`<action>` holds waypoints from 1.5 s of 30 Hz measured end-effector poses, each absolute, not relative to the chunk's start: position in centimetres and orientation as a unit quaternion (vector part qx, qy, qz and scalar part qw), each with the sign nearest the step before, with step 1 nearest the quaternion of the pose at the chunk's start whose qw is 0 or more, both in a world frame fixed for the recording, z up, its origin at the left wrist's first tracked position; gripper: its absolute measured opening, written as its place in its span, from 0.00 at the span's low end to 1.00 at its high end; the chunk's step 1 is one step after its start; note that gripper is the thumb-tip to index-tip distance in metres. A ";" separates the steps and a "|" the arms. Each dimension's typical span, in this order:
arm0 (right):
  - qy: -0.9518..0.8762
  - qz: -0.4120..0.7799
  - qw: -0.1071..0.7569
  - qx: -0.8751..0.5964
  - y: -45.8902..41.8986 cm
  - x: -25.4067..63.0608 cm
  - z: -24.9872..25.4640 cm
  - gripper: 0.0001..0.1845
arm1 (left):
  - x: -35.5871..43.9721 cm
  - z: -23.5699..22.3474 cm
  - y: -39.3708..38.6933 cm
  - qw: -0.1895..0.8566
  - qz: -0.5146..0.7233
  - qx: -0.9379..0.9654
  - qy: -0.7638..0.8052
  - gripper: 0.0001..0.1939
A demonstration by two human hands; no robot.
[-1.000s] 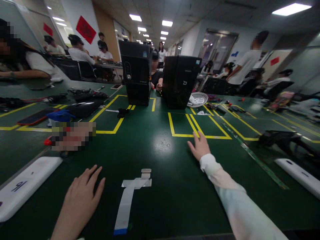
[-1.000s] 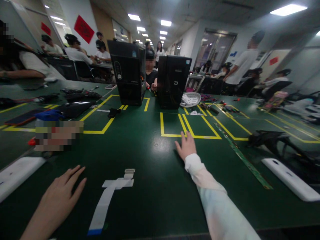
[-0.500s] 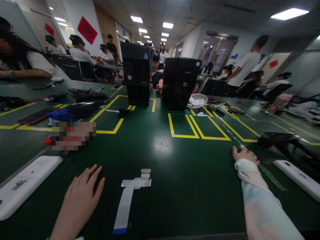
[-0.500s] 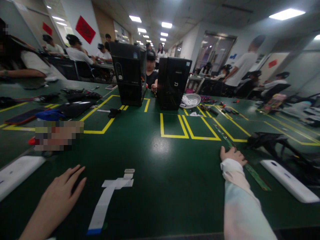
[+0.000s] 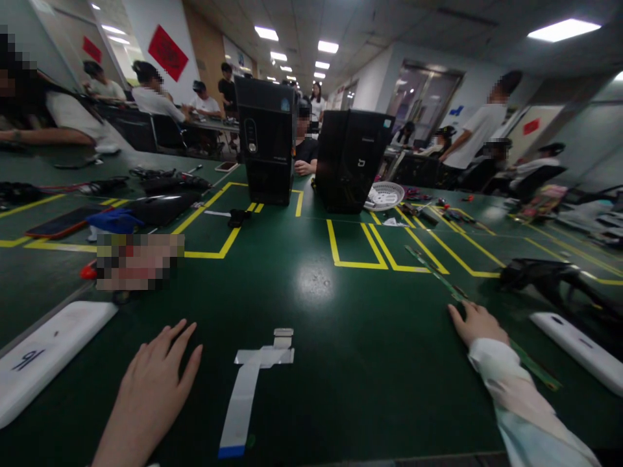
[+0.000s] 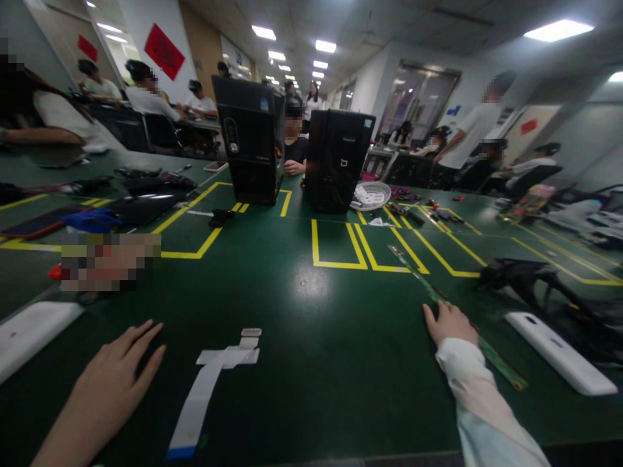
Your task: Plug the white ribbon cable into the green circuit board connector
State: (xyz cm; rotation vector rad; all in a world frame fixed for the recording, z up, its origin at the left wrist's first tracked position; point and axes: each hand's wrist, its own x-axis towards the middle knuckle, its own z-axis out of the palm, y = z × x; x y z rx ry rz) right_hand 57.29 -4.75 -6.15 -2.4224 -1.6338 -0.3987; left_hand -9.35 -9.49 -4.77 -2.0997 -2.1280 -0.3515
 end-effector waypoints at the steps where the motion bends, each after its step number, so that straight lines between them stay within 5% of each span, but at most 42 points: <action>1: -0.550 -0.133 0.095 -0.819 -5.2 56.8 -6.2 0.38 | -9.4 -4.8 -9.5 0.065 -0.117 -0.697 -0.705 0.36; 15: -0.737 -0.017 0.176 -0.652 -6.9 51.9 -4.4 0.31 | -9.3 -4.6 -9.4 0.053 -0.105 -0.694 -0.710 0.38; 29: -0.852 -0.040 0.185 -0.488 -4.1 38.4 -3.6 0.22 | -9.8 -4.9 -9.4 0.052 -0.106 -0.707 -0.697 0.37; 45: -0.852 0.021 0.123 -0.509 -4.0 23.2 -1.5 0.25 | -9.9 -5.1 -9.4 0.057 -0.123 -0.708 -0.693 0.37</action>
